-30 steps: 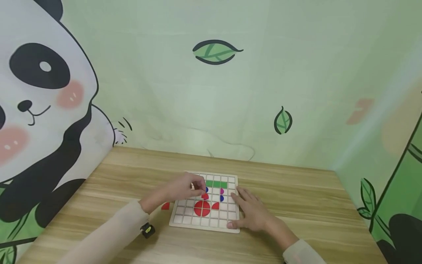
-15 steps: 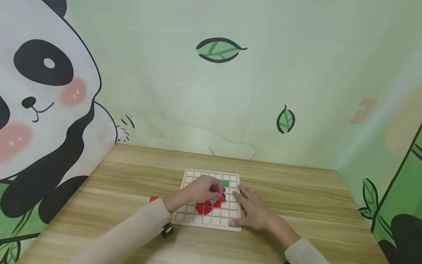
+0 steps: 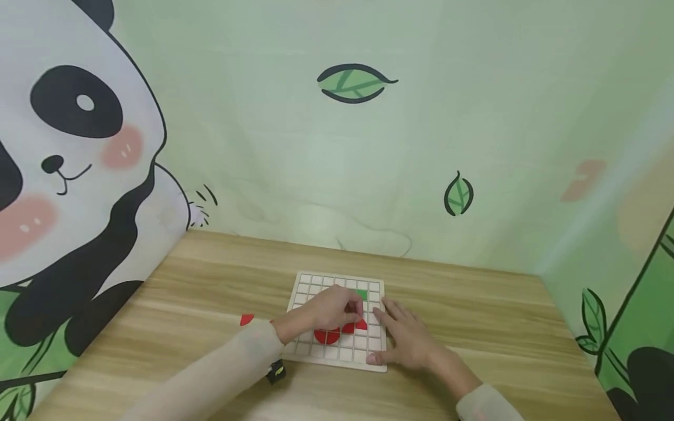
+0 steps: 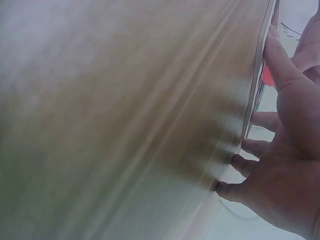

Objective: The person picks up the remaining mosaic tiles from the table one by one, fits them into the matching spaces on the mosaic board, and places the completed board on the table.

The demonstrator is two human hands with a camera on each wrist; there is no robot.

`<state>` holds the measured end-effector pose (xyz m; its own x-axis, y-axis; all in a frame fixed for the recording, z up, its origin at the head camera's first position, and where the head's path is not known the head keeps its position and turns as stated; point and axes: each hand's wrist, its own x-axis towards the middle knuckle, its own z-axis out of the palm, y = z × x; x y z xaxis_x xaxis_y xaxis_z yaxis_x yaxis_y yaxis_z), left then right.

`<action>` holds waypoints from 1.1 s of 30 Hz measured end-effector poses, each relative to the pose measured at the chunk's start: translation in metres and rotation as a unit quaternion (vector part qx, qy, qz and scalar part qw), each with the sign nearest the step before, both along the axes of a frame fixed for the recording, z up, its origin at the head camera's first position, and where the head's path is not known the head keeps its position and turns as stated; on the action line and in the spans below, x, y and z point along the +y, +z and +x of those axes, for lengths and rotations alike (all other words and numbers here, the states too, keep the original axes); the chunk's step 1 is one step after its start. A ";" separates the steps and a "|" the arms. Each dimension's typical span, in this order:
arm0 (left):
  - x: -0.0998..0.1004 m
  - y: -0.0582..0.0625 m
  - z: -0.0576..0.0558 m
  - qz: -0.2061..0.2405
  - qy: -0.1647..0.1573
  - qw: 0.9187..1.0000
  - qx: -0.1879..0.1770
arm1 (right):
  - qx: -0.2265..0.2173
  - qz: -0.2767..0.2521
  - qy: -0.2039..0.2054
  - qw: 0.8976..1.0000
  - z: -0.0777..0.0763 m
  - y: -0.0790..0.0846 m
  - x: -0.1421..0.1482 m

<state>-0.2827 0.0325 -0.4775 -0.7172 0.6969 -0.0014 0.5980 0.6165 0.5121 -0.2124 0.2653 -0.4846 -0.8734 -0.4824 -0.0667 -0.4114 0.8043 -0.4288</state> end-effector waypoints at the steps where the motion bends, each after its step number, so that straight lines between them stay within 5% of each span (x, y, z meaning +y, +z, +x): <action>1: 0.000 0.000 0.000 0.001 -0.005 1.000 -0.002 | 0.002 0.002 0.001 1.000 0.000 0.000 0.000; 23: 0.005 0.001 0.008 -0.021 -0.006 1.000 -0.018 | -0.007 -0.003 0.001 1.000 0.000 -0.005 0.001; 33: 0.002 0.000 0.003 -0.001 -0.021 1.000 -0.002 | -0.002 -0.007 0.001 1.000 0.000 -0.003 0.001</action>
